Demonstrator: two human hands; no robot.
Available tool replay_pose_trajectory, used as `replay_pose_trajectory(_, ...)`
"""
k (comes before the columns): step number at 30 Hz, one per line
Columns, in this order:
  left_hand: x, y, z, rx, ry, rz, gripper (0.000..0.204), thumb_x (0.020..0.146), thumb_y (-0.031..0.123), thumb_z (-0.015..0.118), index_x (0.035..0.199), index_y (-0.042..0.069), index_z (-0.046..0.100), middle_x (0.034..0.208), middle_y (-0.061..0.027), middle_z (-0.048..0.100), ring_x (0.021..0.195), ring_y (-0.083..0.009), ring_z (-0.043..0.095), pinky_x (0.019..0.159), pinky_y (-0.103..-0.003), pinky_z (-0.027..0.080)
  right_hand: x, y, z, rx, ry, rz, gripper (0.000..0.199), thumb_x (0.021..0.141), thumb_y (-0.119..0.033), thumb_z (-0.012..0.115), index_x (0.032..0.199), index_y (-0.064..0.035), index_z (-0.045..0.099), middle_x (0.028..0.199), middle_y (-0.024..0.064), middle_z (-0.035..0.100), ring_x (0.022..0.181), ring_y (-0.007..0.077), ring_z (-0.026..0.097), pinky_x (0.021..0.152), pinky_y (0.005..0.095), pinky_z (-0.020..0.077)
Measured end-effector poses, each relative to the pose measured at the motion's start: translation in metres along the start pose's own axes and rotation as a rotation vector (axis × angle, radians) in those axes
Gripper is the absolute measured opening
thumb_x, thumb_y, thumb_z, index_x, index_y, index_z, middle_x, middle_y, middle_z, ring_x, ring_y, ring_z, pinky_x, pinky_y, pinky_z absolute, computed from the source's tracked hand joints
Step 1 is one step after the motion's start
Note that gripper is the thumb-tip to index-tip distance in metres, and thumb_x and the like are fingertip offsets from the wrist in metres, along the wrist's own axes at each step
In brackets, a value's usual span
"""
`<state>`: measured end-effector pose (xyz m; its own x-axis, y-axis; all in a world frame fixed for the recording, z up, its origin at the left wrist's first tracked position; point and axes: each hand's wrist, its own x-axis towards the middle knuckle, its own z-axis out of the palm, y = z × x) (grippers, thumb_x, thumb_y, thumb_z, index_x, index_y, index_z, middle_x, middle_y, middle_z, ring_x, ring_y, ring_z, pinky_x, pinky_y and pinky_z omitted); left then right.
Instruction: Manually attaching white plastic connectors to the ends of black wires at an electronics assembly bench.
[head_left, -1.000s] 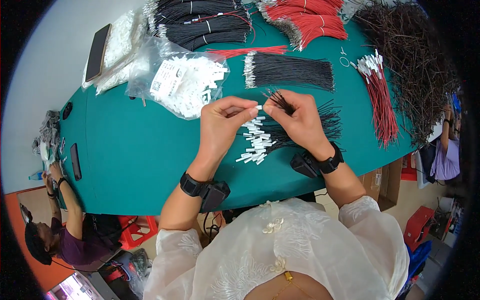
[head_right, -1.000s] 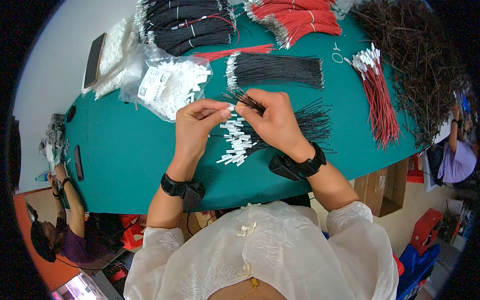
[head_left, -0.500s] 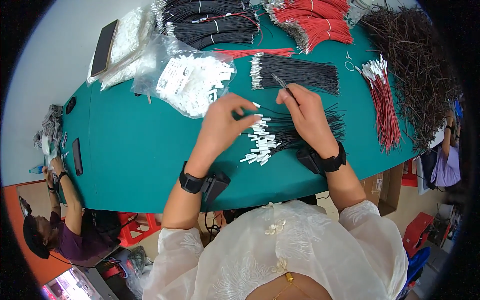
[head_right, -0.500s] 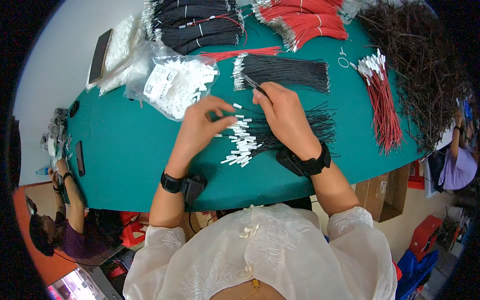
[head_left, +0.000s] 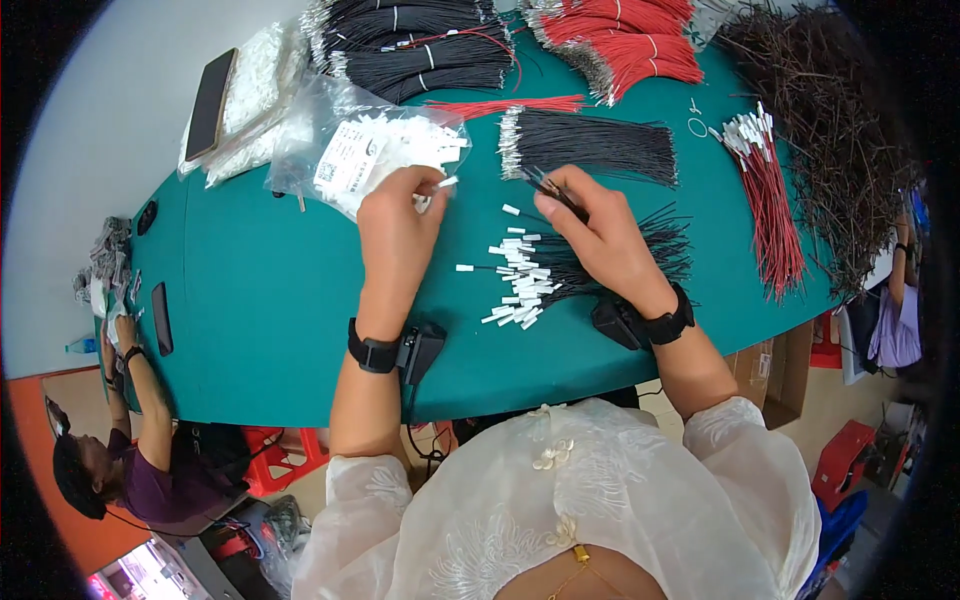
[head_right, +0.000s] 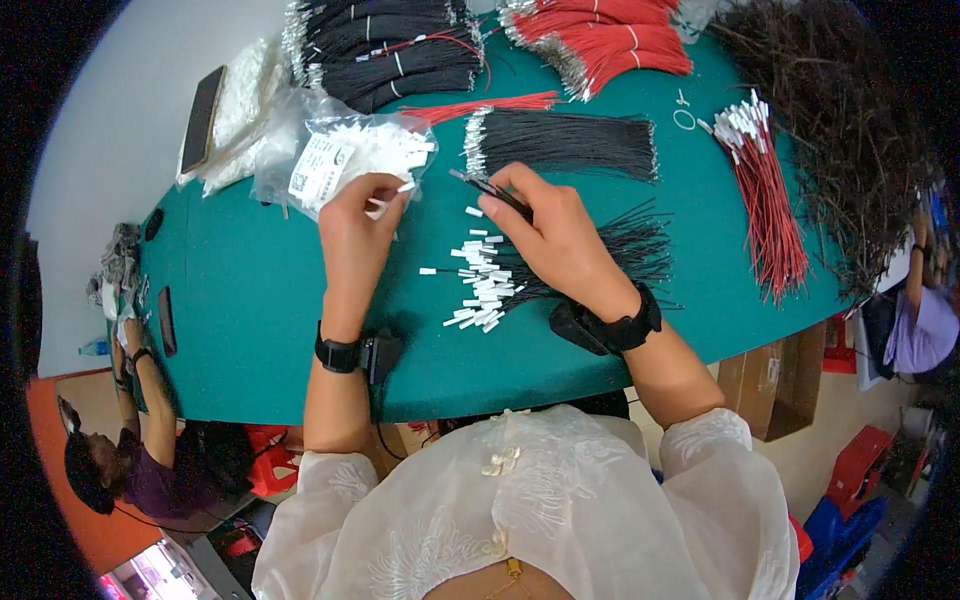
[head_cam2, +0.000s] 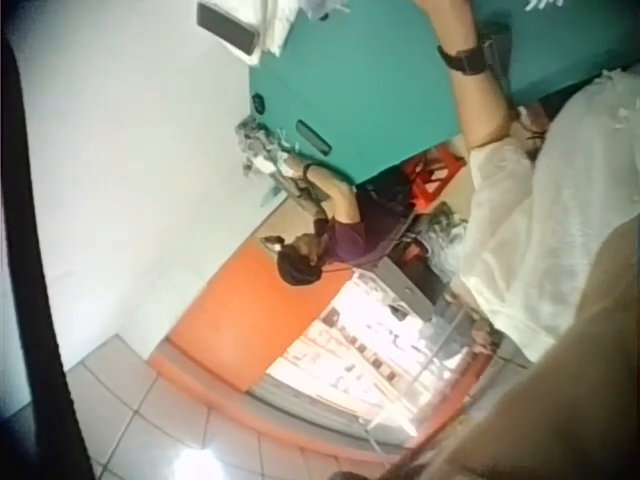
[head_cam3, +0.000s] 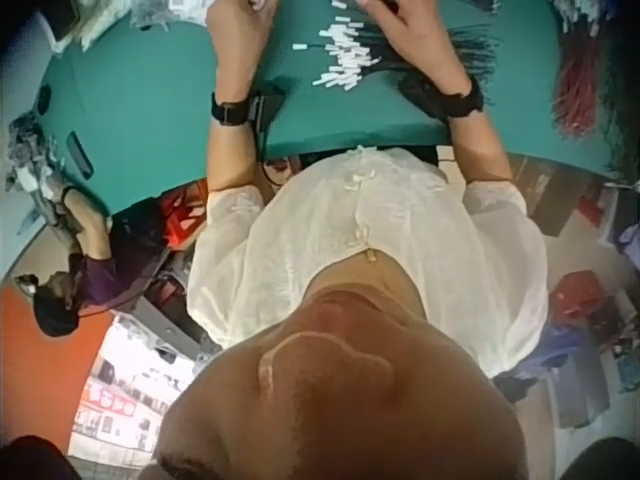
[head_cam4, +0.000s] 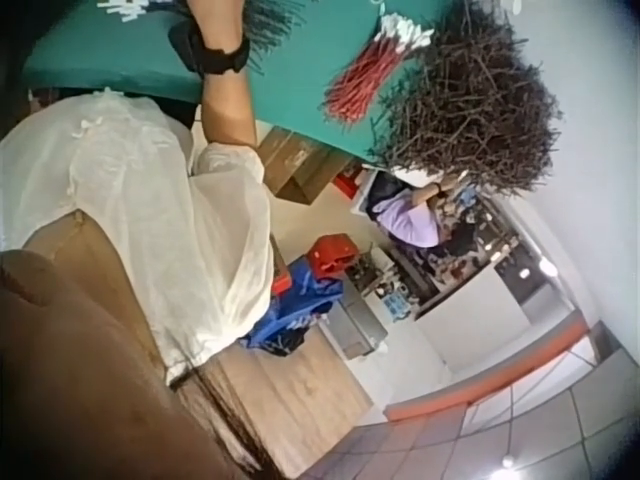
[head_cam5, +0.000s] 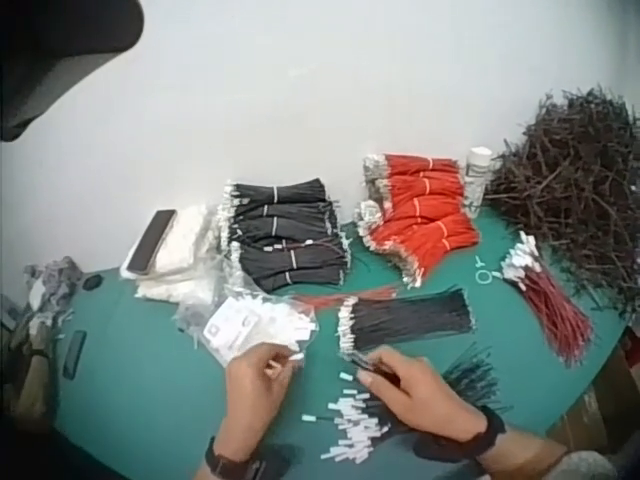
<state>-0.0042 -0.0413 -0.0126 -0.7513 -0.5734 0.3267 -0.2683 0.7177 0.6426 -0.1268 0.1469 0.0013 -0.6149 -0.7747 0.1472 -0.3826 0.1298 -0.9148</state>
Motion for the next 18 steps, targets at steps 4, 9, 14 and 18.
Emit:
replay_pose_trajectory(4,-0.006,0.02,-0.001,-0.535,-0.077,-0.151,0.013,0.078,-0.001,0.073,0.091,0.0,0.069,0.082,-0.0073,0.069,0.072,-0.013,0.065,0.066,-0.023,0.051,0.001,0.014,0.0,0.133,0.02,0.002,0.015,0.094,-0.012,0.06,0.088,0.0021,0.055,0.068,-0.0024,0.046,0.064,0.0053,0.039,0.057,0.0241,0.0341)
replay_pose_trajectory(9,-0.008,0.023,0.0,-0.801,-0.168,-0.256,0.014,0.08,-0.004,0.071,0.093,-0.003,0.067,0.083,-0.0029,0.067,0.075,-0.0071,0.063,0.068,-0.02,0.051,0.001,0.013,-0.001,0.209,-0.035,0.049,0.014,0.092,-0.009,0.063,0.086,0.0023,0.057,0.072,-0.0036,0.048,0.068,0.0033,0.041,0.06,0.0218,0.0356)
replay_pose_trajectory(14,-0.009,0.022,0.002,-0.863,-0.182,-0.23,0.015,0.08,-0.004,0.071,0.094,-0.001,0.065,0.085,-0.003,0.067,0.077,-0.0073,0.063,0.068,-0.02,0.05,-0.001,0.013,-0.001,0.23,-0.058,0.094,0.013,0.089,-0.008,0.066,0.088,0.0032,0.061,0.076,-0.0024,0.056,0.072,0.0027,0.047,0.064,0.0211,0.0396)
replay_pose_trajectory(18,-0.009,0.013,0.006,-0.983,-0.28,-0.269,0.014,0.082,-0.002,0.07,0.094,0.0,0.064,0.086,-0.0028,0.067,0.079,-0.0075,0.063,0.068,-0.02,0.05,-0.001,0.012,0.0,0.19,-0.013,0.081,0.014,0.088,-0.008,0.069,0.093,0.0044,0.067,0.082,0.0003,0.064,0.076,0.0029,0.051,0.068,0.0212,0.043)
